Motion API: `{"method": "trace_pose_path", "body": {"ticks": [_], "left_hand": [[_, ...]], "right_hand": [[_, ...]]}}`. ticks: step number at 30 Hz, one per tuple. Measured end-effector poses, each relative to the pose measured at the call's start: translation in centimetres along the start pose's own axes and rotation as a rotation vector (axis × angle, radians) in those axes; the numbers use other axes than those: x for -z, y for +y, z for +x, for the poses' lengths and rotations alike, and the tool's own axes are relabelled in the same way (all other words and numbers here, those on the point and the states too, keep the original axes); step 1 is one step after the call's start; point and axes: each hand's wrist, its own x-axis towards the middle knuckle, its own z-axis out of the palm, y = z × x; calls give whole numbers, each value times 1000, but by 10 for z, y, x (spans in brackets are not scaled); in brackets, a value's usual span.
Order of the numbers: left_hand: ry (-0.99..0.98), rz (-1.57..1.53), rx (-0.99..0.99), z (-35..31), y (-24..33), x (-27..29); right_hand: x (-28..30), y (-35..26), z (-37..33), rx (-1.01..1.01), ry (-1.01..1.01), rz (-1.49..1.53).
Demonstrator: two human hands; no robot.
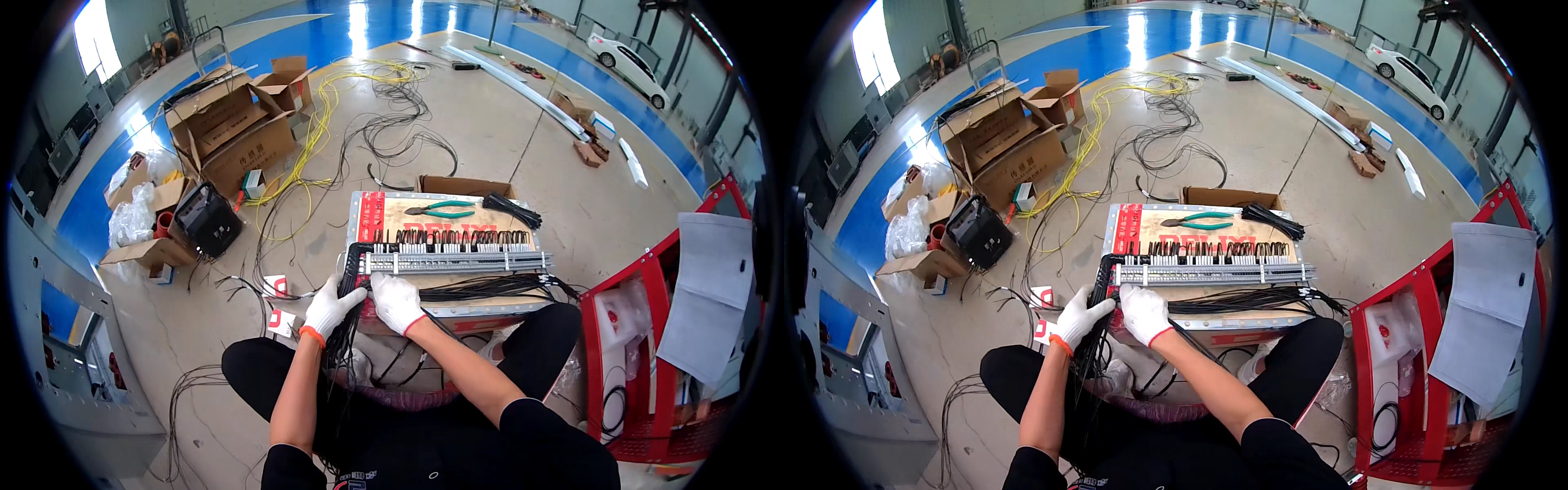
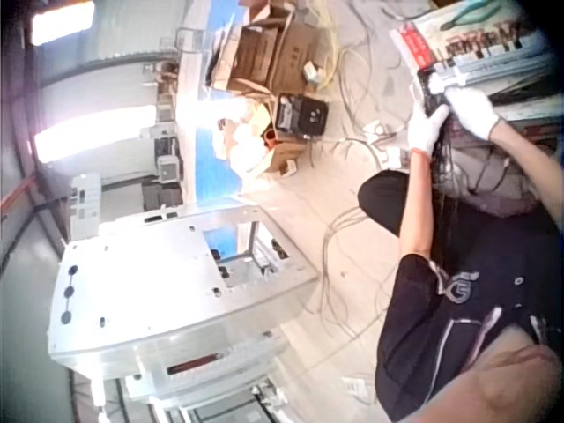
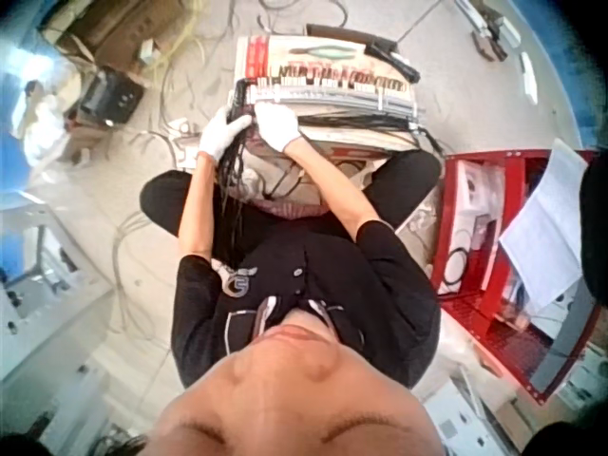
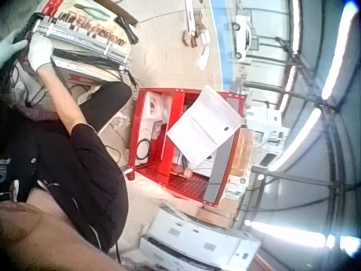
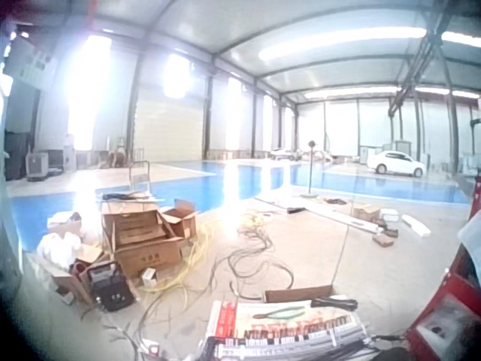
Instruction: The person sits on the floor and organizes a bundle of black wires. They pick up individual wires, straighten them, and place them into a neat pile on a cardboard box. The person uses a pair of pliers to cut a wire tie and continues bundling the wires.
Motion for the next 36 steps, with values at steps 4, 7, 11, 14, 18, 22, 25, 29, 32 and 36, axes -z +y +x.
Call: {"method": "trace_pose_path", "body": {"ticks": [4, 7, 11, 14, 18, 22, 25, 29, 32, 36], "left_hand": [[-141, -220, -44, 11, -15, 3], [-353, -384, -50, 17, 2, 11], [-434, -538, -110, 28, 29, 23], [-392, -624, 11, 41, 22, 18], [-374, -656, 86, 47, 2, 10], [-464, -764, 115, 43, 1, 17], [-421, -727, 191, 47, -8, 15], [-353, -551, 88, 52, -11, 11], [-240, -279, -95, 50, -15, 11], [-49, 189, -222, 31, 8, 11]], "right_hand": [[7, 3, -5, 48, -73, 129], [16, 10, -4, 84, -75, 215], [43, 8, 16, 33, -123, 309], [32, 25, 38, 80, -234, 423], [13, 42, 32, 153, -229, 588], [-5, 36, 22, 110, -59, 458], [-13, 29, 20, 84, -58, 336], [-20, 30, 14, 128, 155, 367], [-15, 29, 13, 158, 265, 473], [-11, 28, 16, 106, 178, 462]]}}
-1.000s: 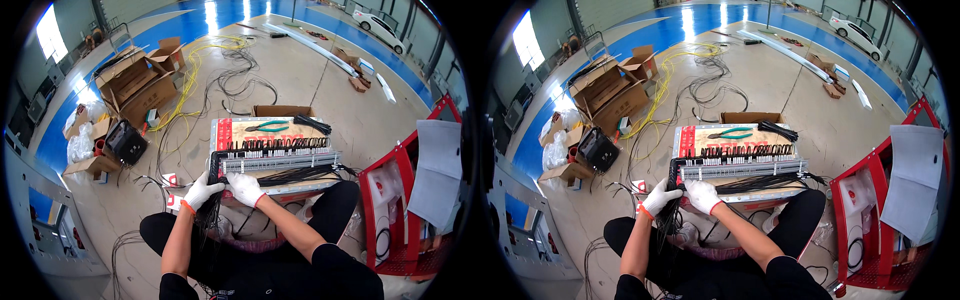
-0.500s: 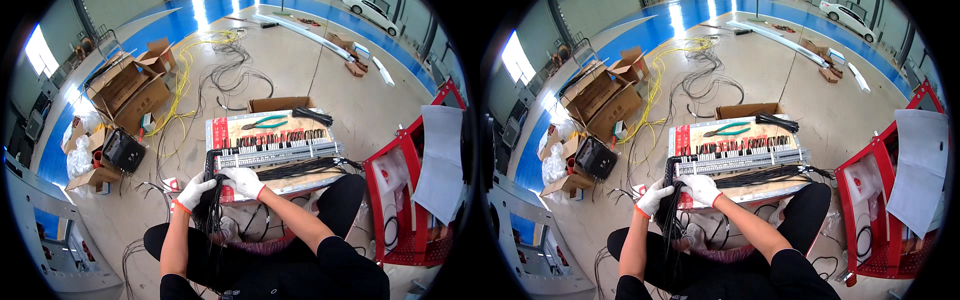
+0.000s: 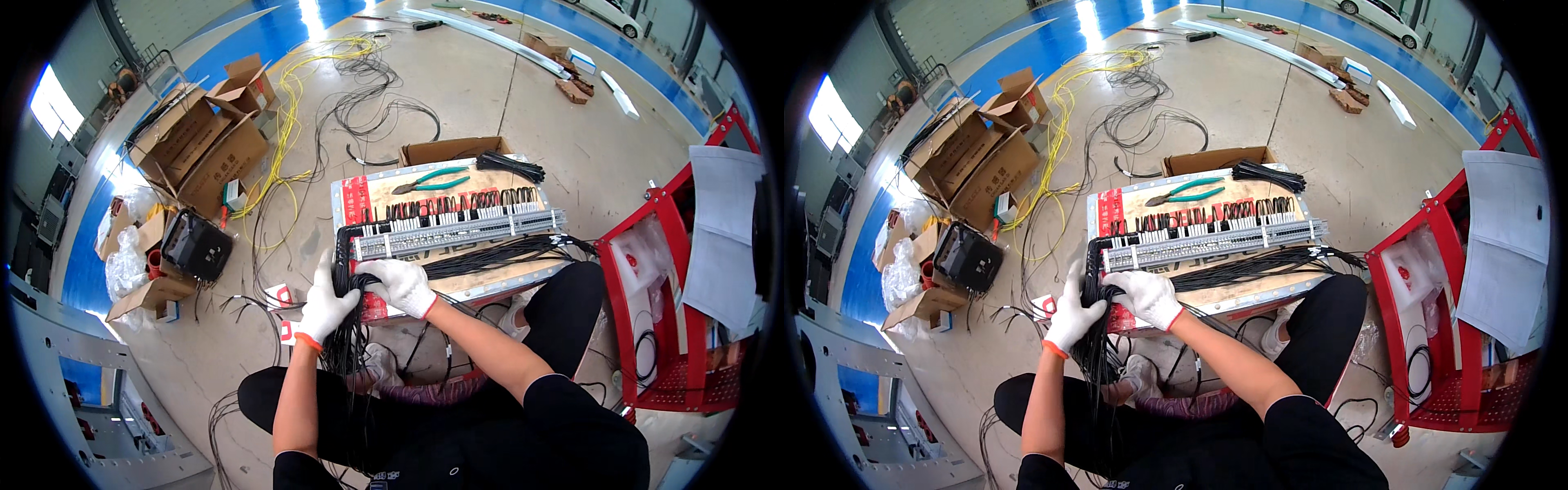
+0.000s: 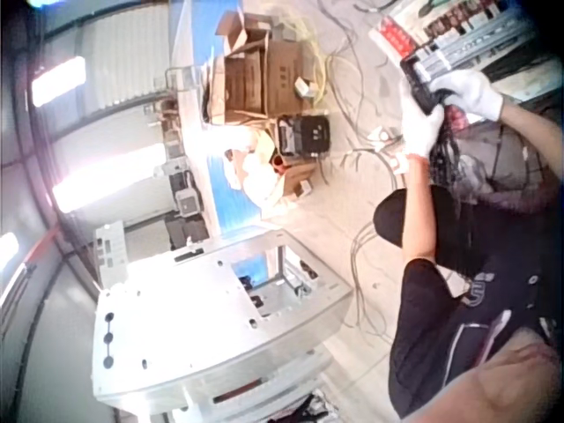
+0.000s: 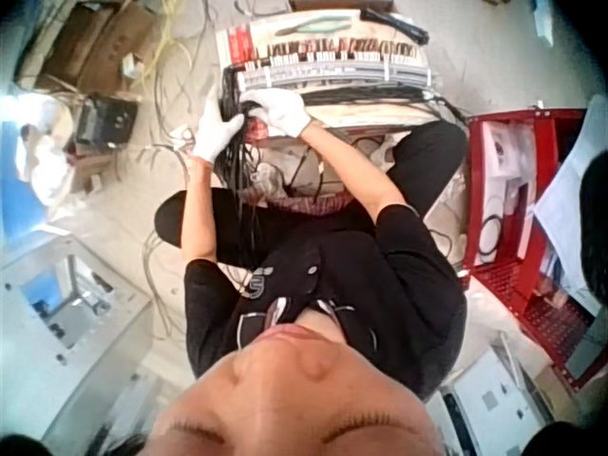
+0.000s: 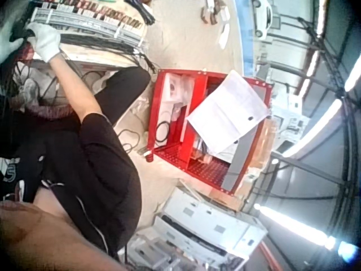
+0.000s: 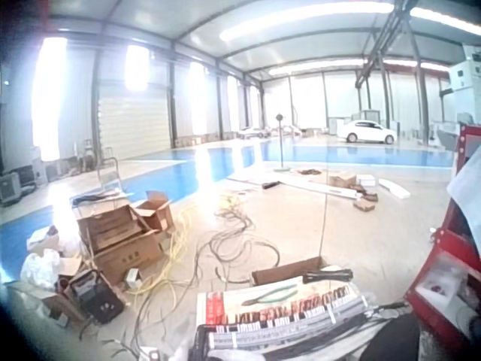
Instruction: The person sits on the floor and organizes a bundle of black wires. They pick up individual wires, straighten them, and place them into a neat pile on a cardboard box. The person uses a pair of pliers to cut a wire tie and continues bundling the wires.
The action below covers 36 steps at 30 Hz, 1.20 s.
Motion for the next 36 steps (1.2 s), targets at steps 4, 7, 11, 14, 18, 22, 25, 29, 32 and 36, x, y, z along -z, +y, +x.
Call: {"method": "trace_pose_path", "body": {"ticks": [4, 7, 11, 14, 18, 22, 25, 29, 32, 36], "left_hand": [[357, 581, -312, -28, 28, -8], [130, 760, -46, -39, 26, -12], [112, 765, 19, -37, 16, -13], [140, 185, -8, -34, -1, -7], [-20, 61, 118, -21, -31, -3], [1, 96, 145, -23, -19, -4], [7, 176, 163, -22, -23, 3], [-47, -98, 150, -24, -9, 6], [101, 164, 8, -25, -11, -10], [105, 28, 81, -18, -37, -16]], "right_hand": [[-2, 1, -1, -10, -48, -25], [7, -9, 2, -115, -126, -38], [1, -5, 1, -46, -72, -33], [5, -5, 0, -51, -60, 32], [7, -2, 8, -113, -171, 195], [15, -5, 12, -169, -229, 256], [19, -3, 15, -101, -295, 191], [21, 3, 21, -72, -382, 188], [19, 2, 22, -34, -382, 156], [20, -6, 29, -26, -451, 89]]}}
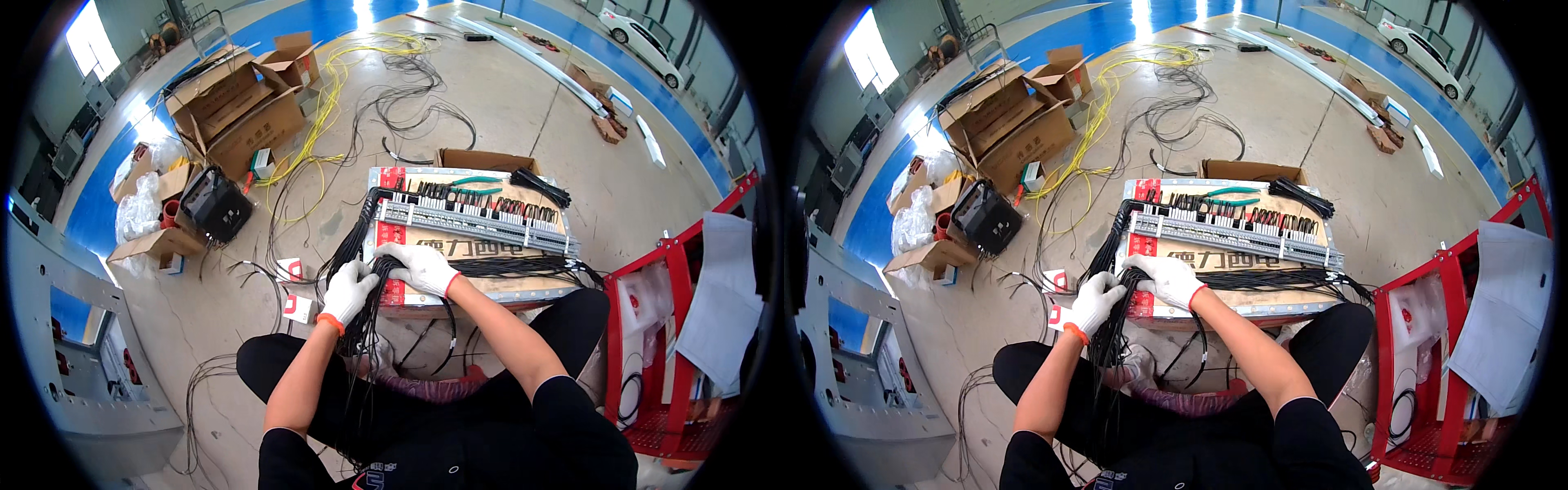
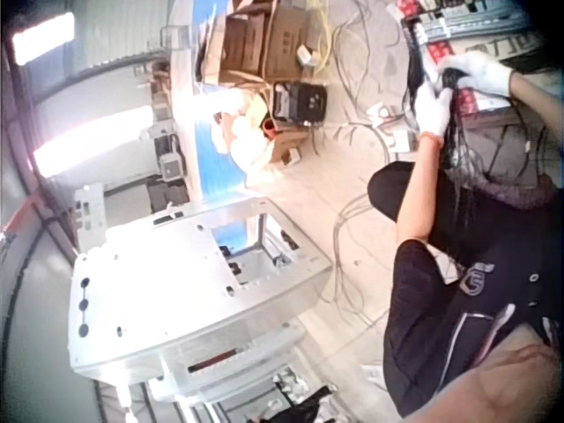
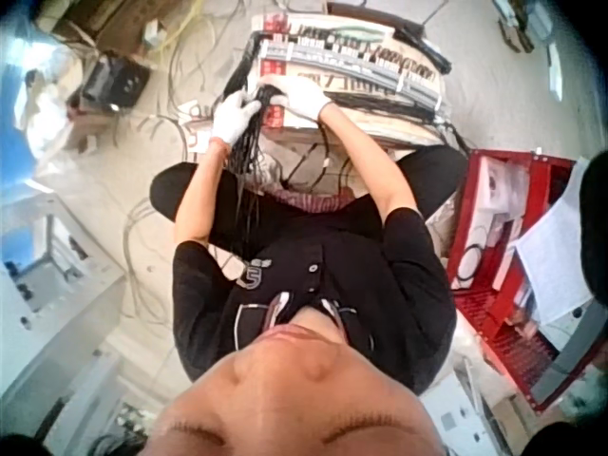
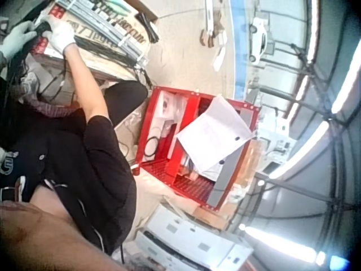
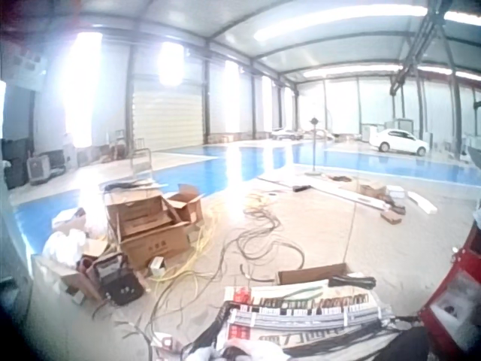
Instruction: The person sits on the floor and organizes a bundle of black wires. They pick up individual wires, straighten them, and place them into a neat pile on a cardboard box. The person uses a pair of pliers to cut a wire tie and continues bundling the wires.
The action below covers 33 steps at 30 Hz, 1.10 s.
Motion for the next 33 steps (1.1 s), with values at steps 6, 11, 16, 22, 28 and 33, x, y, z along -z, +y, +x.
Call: {"method": "trace_pose_path", "body": {"ticks": [6, 11, 16, 22, 28, 33], "left_hand": [[299, 346, -299, 1, 25, -3], [-138, -321, -58, 13, 1, 15], [-233, -69, -66, 21, 0, 30], [19, 318, -364, 1, -5, 17], [235, 605, -530, 5, 1, 3], [190, 161, -383, 5, -6, 10]], "right_hand": [[7, 14, 13, -20, -102, -6], [4, 9, 32, 87, -133, 14], [1, 15, 36, 204, -81, -26], [-17, 7, 20, 89, -57, -265], [-26, 0, 34, 15, -79, -444], [-15, -16, 32, 15, -65, -406]]}}
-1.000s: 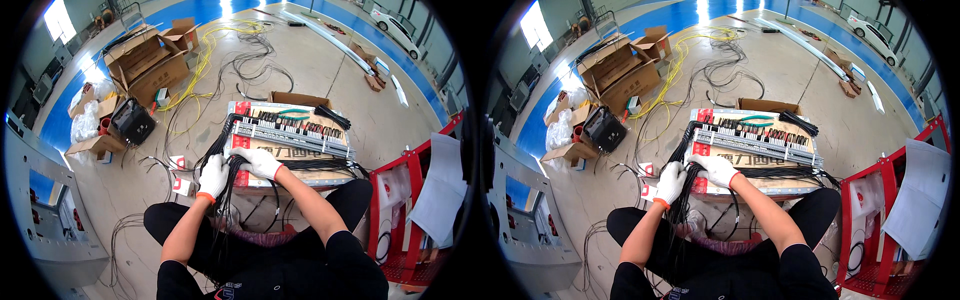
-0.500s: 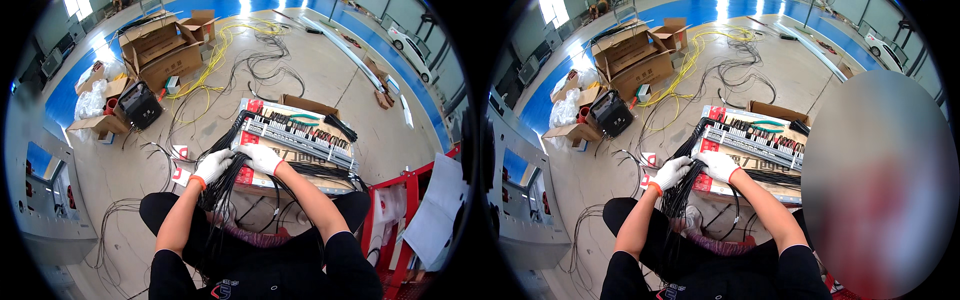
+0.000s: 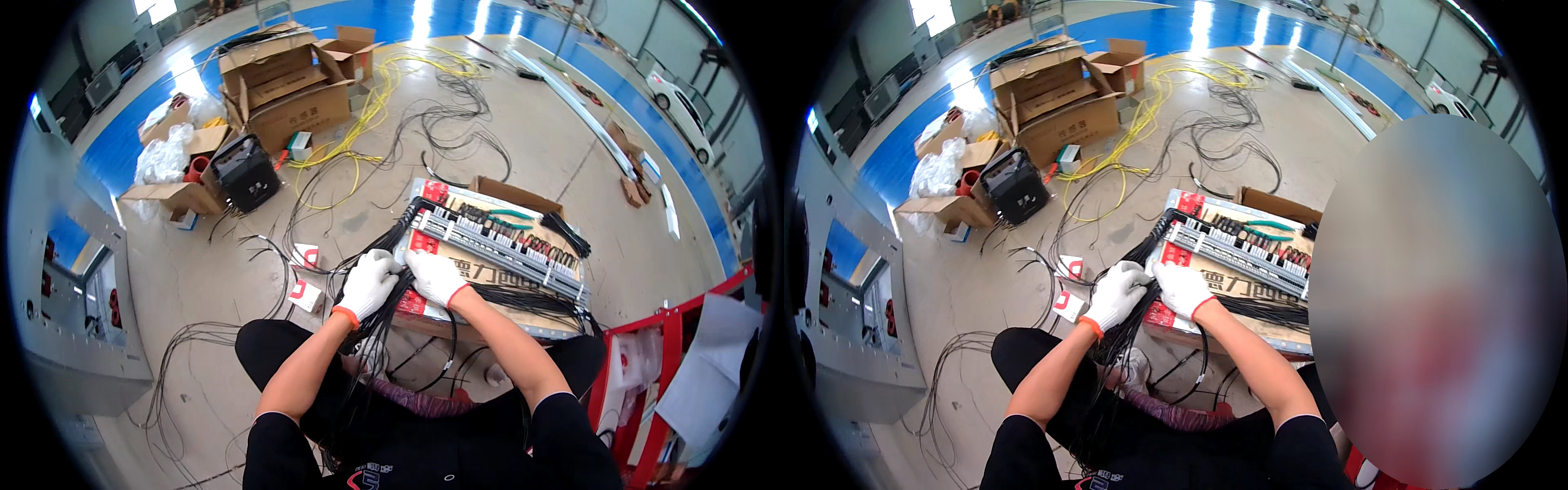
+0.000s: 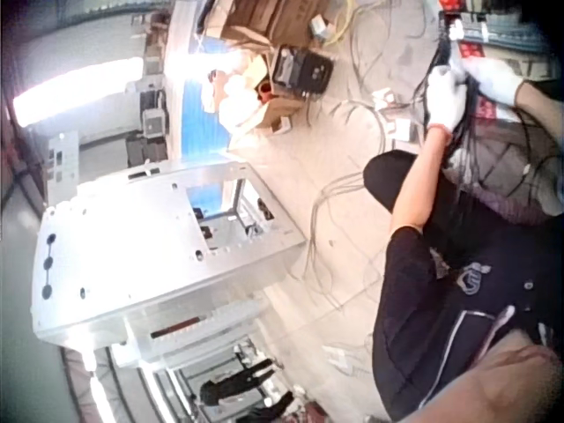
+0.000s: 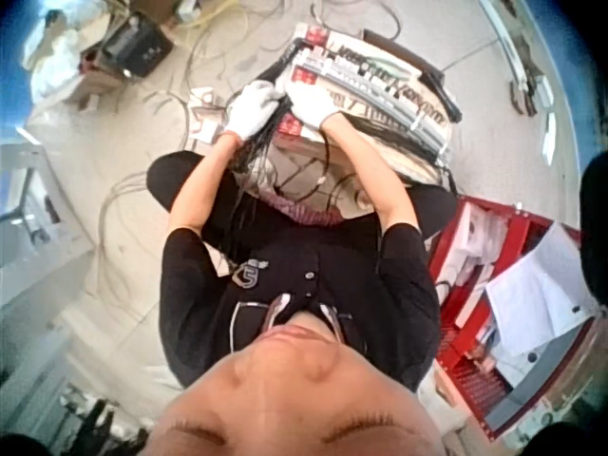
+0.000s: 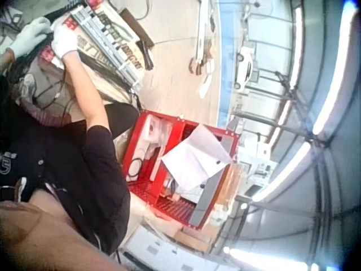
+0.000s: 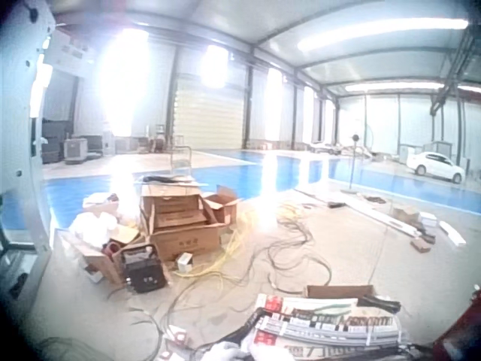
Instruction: The person sits on the floor and organizes a bundle of black wires. They pick up individual wires, straighten them, and place them into a neat pile on a cardboard box. The person uses a pair of pliers to cut a wire tie and continues bundling the wires.
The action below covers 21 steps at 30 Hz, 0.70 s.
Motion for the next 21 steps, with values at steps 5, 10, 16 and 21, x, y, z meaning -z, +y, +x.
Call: {"method": "trace_pose_path", "body": {"ticks": [5, 10, 16, 21], "left_hand": [[-270, 120, 77, -11, 40, 42], [-188, -23, 294, -18, 47, -10], [196, 256, 235, -33, 15, -62], [98, 215, 246, -16, 17, -52]], "right_hand": [[-5, -3, 16, 139, -102, 136], [3, 12, -8, -66, -54, 271], [-40, 31, -3, 59, 32, 151], [-24, 23, -16, 62, 43, -8]]}}
